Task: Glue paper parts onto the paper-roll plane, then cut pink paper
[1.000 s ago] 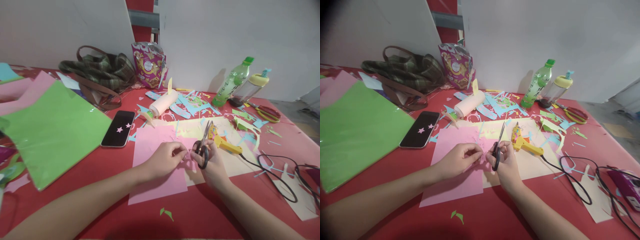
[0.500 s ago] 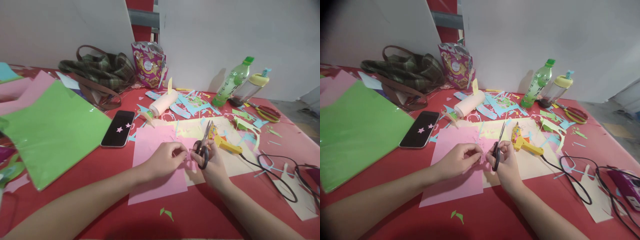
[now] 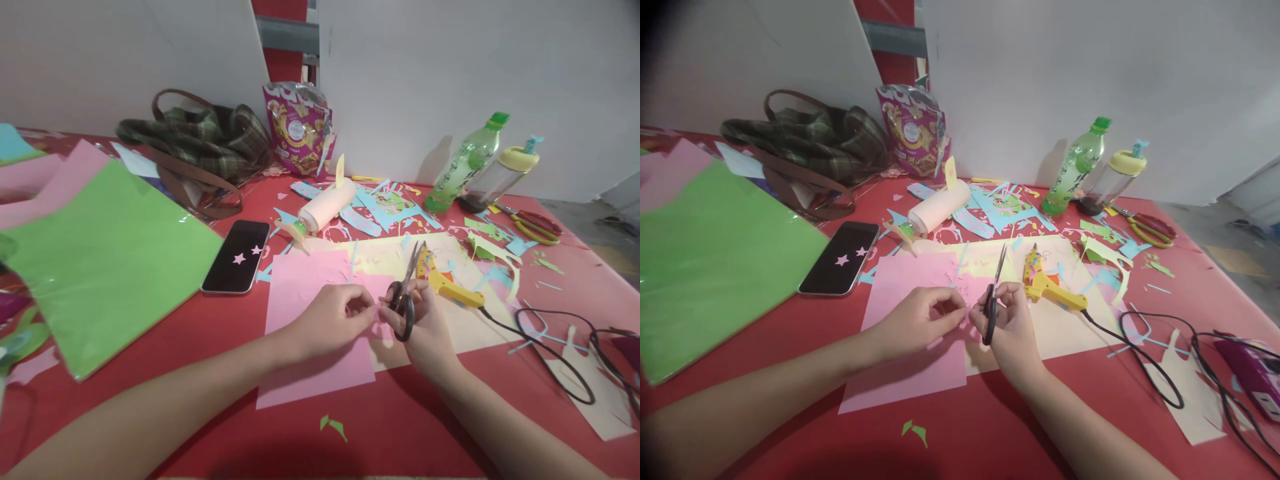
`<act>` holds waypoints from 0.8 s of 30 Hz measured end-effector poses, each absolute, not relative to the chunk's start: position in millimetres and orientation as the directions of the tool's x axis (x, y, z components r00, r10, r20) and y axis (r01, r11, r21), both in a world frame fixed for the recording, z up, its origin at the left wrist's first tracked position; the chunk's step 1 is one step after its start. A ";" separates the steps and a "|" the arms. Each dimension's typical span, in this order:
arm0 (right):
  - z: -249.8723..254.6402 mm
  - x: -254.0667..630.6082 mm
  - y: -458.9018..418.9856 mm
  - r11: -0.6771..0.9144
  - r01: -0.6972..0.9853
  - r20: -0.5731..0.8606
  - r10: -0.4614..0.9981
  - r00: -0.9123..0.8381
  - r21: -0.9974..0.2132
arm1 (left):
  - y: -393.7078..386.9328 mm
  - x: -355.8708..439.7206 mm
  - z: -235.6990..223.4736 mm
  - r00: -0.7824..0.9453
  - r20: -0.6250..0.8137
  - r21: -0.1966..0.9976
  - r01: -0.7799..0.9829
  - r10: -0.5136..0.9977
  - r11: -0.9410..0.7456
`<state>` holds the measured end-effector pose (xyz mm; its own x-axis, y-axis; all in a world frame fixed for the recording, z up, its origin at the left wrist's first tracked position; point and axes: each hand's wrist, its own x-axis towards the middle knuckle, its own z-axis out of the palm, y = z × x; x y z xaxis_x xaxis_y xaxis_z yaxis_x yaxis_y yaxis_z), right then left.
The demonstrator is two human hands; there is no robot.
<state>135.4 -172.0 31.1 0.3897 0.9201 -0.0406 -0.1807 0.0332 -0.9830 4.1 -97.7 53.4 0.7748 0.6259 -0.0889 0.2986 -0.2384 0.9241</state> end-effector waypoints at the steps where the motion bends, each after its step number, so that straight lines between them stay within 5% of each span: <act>1: 31.7 135.1 -172.3 0.029 -0.172 -0.041 0.921 0.388 -0.985 | -97.4 4.0 52.9 0.779 -0.089 0.924 0.297 0.621 -0.241; 18: 30.1 135.6 -174.1 0.008 -0.124 -0.035 0.940 0.339 -0.992 | -89.8 1.5 55.0 0.764 -0.015 0.883 0.312 0.645 -0.350; 24: 26.6 135.9 -175.4 -0.018 -0.268 -0.056 0.989 0.135 -0.963 | -77.2 -1.2 62.2 0.701 0.054 0.883 0.299 0.712 -0.361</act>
